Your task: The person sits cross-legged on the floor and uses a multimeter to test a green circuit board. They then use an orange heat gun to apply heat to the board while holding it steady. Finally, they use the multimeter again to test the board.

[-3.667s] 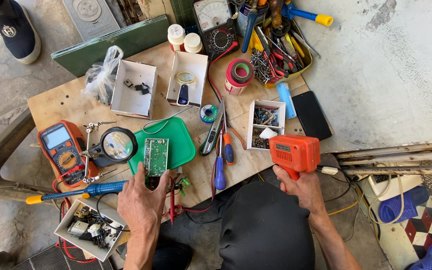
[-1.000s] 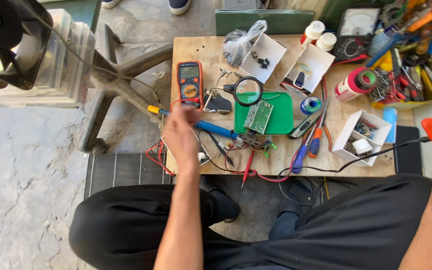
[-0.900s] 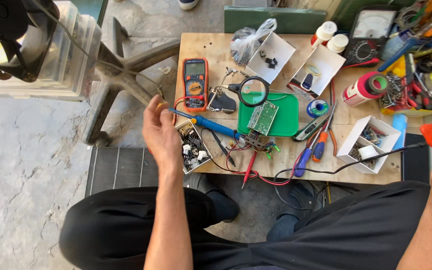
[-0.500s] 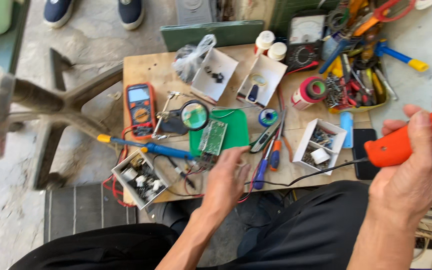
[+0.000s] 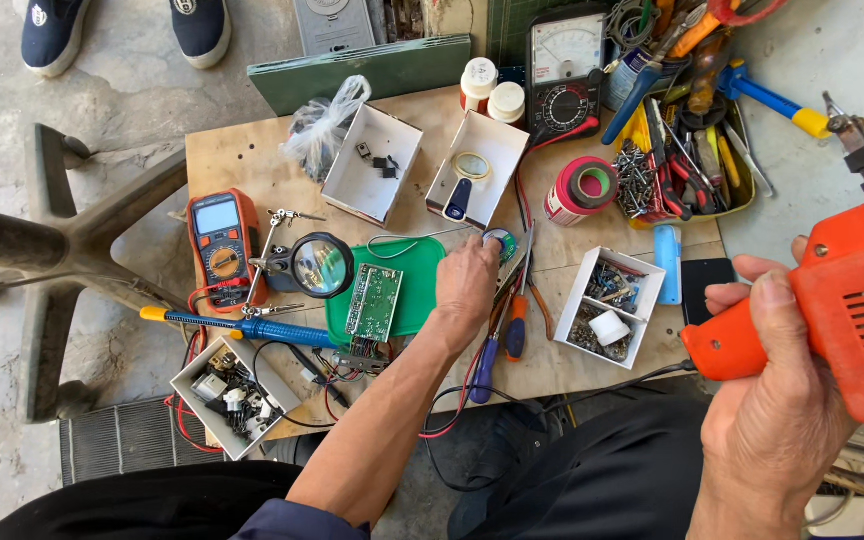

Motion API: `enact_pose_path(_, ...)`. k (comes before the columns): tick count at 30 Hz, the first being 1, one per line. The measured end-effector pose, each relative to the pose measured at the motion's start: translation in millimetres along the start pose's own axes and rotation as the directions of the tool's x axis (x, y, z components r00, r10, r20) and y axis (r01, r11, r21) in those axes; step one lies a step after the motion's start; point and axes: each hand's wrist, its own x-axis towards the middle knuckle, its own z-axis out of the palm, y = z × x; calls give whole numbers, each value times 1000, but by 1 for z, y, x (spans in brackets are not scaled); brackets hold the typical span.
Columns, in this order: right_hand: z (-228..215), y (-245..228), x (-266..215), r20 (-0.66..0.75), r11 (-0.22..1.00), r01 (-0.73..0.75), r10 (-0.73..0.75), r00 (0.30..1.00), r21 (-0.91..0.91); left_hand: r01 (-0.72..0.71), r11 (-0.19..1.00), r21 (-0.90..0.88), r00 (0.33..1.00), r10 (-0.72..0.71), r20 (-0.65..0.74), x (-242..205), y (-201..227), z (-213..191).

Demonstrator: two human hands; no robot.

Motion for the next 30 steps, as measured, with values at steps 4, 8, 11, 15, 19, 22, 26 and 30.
enact_pose_path(4, 3, -2, 1, 6, 996, -91, 91, 996, 3, -32, 999, -40, 999, 32, -6, 1, -3, -5)
enact_pose_path(8, 1, -2, -1, 30, 997, -69, 68, 997, 20, -117, 992, -39, 986, 112, -124, -7, -10, -1)
enact_pose_path(11, 3, -6, -2, -7, 991, -134, 134, 991, 27, -161, 986, -29, 974, 154, -166, -13, -10, -3)
enact_pose_path(15, -1, 0, -3, -6, 994, -98, 98, 995, 41, -102, 955, -279, 983, 54, -177, -25, 5, -38)
enact_pose_path(19, -2, -7, -7, 2, 994, -101, 101, 995, 51, 189, 795, -577, 982, -171, 85, -26, 8, -74)
enact_pose_path(22, 1, -15, -17, 5, 979, -112, 112, 994, 172, 124, 914, -386, 989, -147, -32, -20, -9, -63)
enact_pose_path(26, 7, -17, -21, -16, 963, -126, 134, 991, 237, 62, 946, -319, 992, -23, 122, -16, -9, -38)
enact_pose_path(30, 13, -16, -17, -34, 943, -210, 227, 973, 257, 59, 990, -124, 993, -45, 111, -1, -5, 9)
